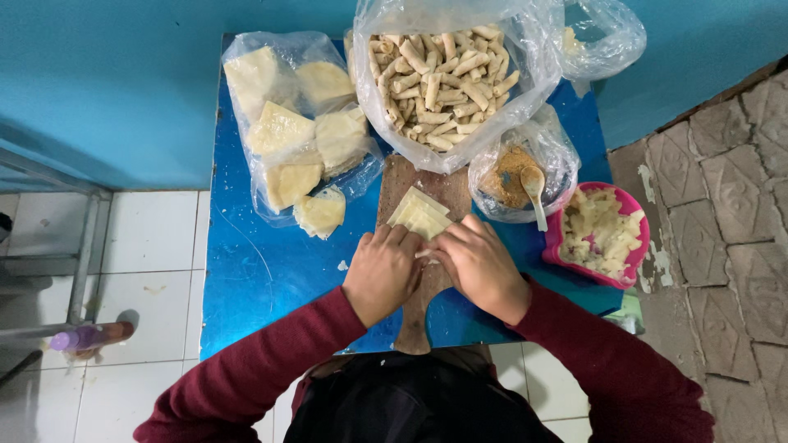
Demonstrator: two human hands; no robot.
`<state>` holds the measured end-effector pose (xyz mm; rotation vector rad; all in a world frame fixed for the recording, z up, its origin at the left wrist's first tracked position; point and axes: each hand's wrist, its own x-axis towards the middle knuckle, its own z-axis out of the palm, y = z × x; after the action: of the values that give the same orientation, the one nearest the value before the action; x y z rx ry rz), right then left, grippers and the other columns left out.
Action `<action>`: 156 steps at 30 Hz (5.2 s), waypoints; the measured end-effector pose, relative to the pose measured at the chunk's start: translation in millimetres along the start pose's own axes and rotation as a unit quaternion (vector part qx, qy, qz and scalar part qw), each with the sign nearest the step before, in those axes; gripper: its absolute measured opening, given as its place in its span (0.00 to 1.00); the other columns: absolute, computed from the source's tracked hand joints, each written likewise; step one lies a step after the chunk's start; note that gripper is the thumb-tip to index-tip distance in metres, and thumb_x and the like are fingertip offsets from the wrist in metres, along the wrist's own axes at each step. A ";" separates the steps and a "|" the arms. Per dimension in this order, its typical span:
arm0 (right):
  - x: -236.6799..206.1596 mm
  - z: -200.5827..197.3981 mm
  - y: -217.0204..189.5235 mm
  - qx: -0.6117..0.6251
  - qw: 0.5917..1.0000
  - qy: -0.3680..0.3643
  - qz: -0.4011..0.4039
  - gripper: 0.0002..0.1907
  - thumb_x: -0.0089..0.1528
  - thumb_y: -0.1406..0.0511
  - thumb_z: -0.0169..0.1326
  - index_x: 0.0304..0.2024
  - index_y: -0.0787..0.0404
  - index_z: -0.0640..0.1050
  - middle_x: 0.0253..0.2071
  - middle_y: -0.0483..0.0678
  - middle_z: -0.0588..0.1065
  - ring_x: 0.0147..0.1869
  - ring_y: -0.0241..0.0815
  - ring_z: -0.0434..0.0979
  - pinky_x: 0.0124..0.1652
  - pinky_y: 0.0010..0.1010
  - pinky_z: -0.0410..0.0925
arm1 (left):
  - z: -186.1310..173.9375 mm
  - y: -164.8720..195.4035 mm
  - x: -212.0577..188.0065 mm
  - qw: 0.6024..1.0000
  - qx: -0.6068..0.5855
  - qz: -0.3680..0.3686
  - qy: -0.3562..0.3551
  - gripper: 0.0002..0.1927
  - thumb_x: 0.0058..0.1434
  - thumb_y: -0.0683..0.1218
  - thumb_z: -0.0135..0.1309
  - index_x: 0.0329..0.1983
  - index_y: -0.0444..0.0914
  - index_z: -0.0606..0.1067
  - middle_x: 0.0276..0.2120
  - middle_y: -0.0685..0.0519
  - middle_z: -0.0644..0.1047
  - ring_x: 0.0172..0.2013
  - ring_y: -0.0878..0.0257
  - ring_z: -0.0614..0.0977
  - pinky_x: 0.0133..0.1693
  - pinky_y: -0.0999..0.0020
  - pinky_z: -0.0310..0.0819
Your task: The person sits at a small table and folds triangular pastry wrappers one at a time: they place a wrapper on the board, spoon filling from a pink bowl onto it, fold the wrapper over the filling, and set the finished folded piece with a growing stack of completed pieces. A bag of already-folded rolled pieces sits on the table.
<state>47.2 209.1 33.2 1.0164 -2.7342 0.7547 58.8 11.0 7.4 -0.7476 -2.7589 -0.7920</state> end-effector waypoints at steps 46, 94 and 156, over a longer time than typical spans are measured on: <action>21.2 6.5 -3.2 -0.142 0.988 0.061 -0.012 0.13 0.62 0.68 0.54 0.49 0.61 0.81 0.47 0.43 0.77 0.48 0.44 0.72 0.49 0.39 0.63 | -0.2 -35.0 23.6 0.994 -0.081 -0.003 0.075 0.07 0.60 0.41 0.56 0.40 0.41 0.79 0.37 0.50 0.77 0.42 0.50 0.78 0.45 0.55 0.71; -21.5 -83.0 92.1 -0.191 0.956 0.081 0.205 0.04 0.64 0.66 0.59 0.38 0.60 0.83 0.35 0.57 0.78 0.37 0.59 0.79 0.37 0.46 0.70 | -12.3 -13.9 9.1 0.996 0.006 -0.086 0.001 0.09 0.57 0.48 0.58 0.34 0.38 0.75 0.35 0.48 0.79 0.38 0.49 0.80 0.39 0.52 0.70; -40.1 -43.4 42.2 0.029 0.955 0.182 0.233 0.08 0.69 0.70 0.55 0.49 0.63 0.81 0.31 0.48 0.80 0.26 0.35 0.76 0.25 0.28 0.65 | -3.3 -19.9 5.4 0.983 -0.141 -0.117 0.004 0.13 0.54 0.40 0.60 0.42 0.35 0.72 0.32 0.43 0.80 0.36 0.44 0.82 0.38 0.52 0.76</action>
<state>48.5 281.1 42.2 0.1901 -2.6438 0.9761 44.1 -3.1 2.9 -0.4643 -2.7939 -1.2488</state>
